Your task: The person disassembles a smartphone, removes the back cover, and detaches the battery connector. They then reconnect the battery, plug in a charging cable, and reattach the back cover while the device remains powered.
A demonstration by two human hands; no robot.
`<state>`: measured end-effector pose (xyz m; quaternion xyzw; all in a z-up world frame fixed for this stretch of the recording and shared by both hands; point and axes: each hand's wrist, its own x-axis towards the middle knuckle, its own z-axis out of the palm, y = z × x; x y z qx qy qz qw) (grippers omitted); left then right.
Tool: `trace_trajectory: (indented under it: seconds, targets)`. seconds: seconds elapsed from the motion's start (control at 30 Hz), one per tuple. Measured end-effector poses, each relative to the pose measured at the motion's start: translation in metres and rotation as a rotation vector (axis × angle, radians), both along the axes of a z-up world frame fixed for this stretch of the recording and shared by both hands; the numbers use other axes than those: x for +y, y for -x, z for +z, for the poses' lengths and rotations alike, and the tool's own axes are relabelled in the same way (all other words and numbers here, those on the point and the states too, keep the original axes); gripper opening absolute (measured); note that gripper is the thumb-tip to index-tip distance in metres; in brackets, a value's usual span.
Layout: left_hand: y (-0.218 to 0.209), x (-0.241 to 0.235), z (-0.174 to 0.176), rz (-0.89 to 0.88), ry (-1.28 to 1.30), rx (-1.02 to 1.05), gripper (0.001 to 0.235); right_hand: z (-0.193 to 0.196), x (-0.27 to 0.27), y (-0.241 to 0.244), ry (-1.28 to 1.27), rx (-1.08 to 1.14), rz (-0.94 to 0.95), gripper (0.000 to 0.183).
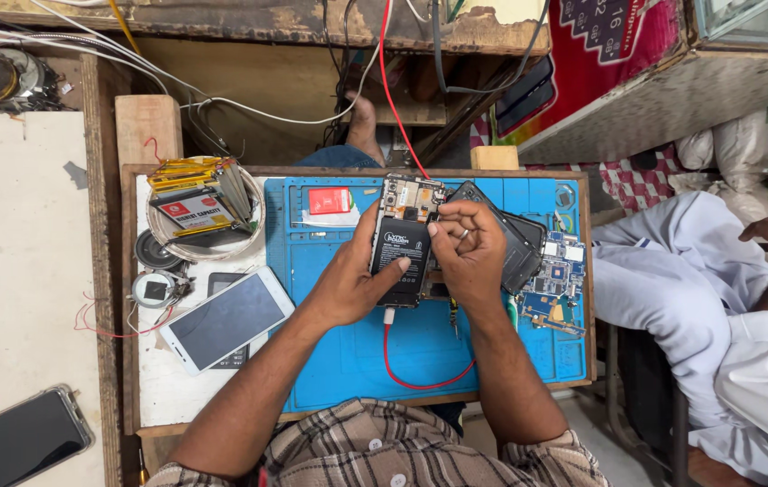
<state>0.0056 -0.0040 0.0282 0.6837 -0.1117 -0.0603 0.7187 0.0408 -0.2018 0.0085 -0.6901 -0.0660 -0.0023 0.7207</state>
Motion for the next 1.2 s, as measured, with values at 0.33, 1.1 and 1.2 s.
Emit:
trace_trajectory:
  seconds: [0.33, 1.1, 1.2]
  targets:
    - [0.002, 0.0, -0.003, 0.0, 0.057, 0.027, 0.08, 0.008, 0.005, 0.001, -0.123, -0.01, 0.034, 0.042]
    - [0.004, -0.002, -0.001, 0.068, 0.058, -0.037, 0.088, -0.002, 0.007, 0.004, -0.064, -0.054, 0.016, 0.036]
    - [0.003, -0.003, -0.003, 0.08, 0.037, -0.013, 0.087, 0.0, 0.007, 0.005, 0.023, -0.084, 0.011, 0.038]
